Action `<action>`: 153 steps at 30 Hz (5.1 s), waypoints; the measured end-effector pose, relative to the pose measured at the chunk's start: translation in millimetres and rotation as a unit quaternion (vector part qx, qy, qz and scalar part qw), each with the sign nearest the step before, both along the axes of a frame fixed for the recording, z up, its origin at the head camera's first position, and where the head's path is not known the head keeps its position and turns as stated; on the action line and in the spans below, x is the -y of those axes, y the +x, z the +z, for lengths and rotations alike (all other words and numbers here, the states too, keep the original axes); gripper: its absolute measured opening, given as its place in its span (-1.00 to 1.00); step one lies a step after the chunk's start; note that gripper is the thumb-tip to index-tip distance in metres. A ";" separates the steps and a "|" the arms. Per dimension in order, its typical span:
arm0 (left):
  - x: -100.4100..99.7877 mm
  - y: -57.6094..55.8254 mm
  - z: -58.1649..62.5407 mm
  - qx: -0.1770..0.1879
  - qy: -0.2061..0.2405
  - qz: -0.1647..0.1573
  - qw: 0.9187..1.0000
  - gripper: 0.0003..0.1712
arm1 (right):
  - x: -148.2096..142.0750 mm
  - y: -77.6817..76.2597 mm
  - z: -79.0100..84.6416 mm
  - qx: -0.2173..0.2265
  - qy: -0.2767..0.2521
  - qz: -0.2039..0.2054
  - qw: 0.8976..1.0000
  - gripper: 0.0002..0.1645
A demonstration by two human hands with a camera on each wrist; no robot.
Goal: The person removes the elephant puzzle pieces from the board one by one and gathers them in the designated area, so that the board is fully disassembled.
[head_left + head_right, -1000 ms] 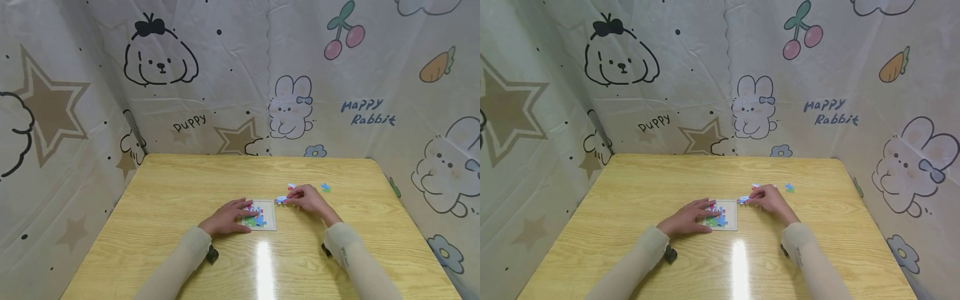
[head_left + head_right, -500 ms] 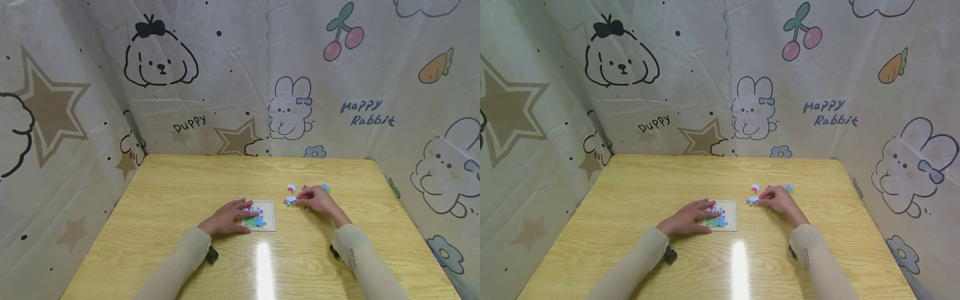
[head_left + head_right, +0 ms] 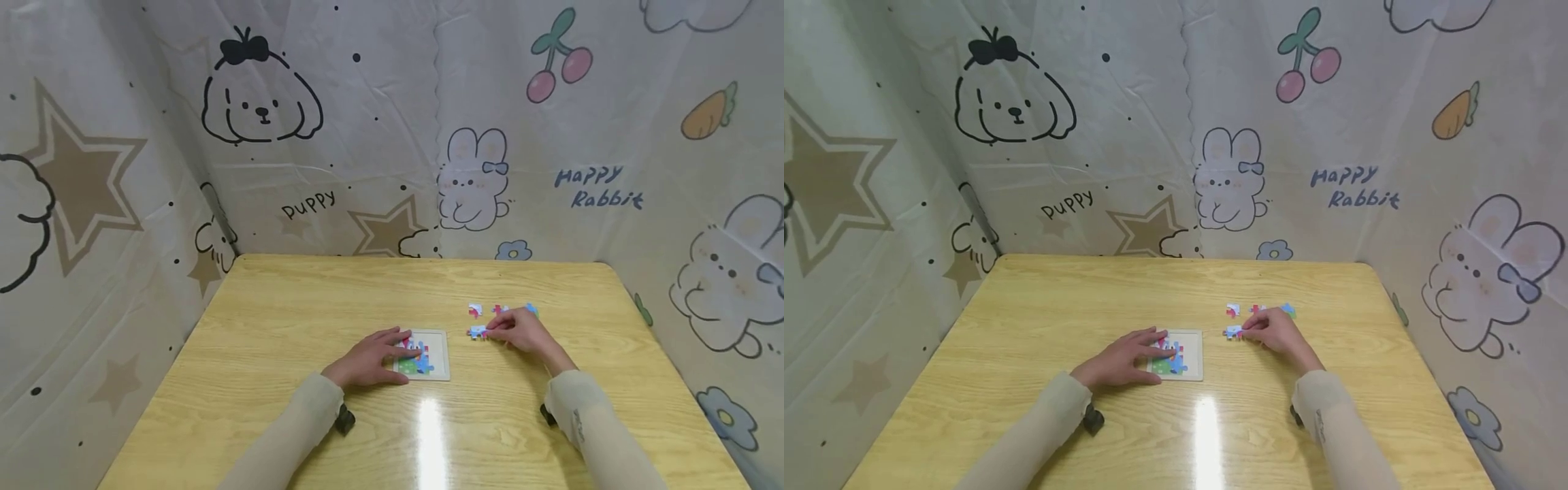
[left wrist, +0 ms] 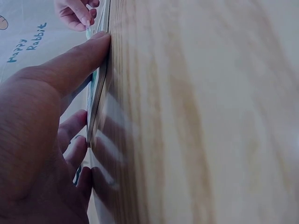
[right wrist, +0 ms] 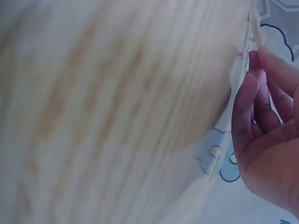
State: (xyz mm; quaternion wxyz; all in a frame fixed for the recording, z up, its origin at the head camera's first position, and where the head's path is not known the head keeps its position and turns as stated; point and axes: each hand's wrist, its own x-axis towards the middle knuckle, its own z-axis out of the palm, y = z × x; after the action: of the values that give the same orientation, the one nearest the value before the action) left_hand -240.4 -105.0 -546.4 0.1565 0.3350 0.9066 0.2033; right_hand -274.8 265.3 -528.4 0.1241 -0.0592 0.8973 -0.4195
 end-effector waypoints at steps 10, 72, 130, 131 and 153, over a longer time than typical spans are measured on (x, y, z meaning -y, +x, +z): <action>3.6 2.5 0.4 -0.005 -0.003 0.003 1.000 -0.27 | 3.1 -1.6 -1.4 0.006 -0.006 0.012 1.000 -0.84; 0.6 -2.0 -5.2 0.016 0.040 0.046 0.998 -0.01 | 88.1 19.0 8.2 0.015 -0.033 0.090 0.995 -0.77; 1.1 -0.3 -1.6 0.018 0.033 0.036 0.999 -0.05 | 121.1 19.7 5.7 -0.012 0.048 0.102 0.994 -0.77; 1.1 0.0 -1.6 0.017 0.032 0.036 0.999 -0.05 | 120.6 20.0 6.0 -0.011 0.048 0.102 0.994 -0.77; 0.1 0.8 0.4 0.022 0.033 0.041 0.998 -0.05 | 99.0 19.7 9.8 -0.029 0.028 0.116 0.992 -0.78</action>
State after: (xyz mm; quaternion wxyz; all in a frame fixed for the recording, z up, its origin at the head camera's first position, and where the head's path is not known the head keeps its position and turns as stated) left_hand -239.6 -105.0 -545.9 0.1573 0.2982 0.9086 0.2464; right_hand -255.1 166.3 -518.5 0.1480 -0.1714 0.8989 -0.3750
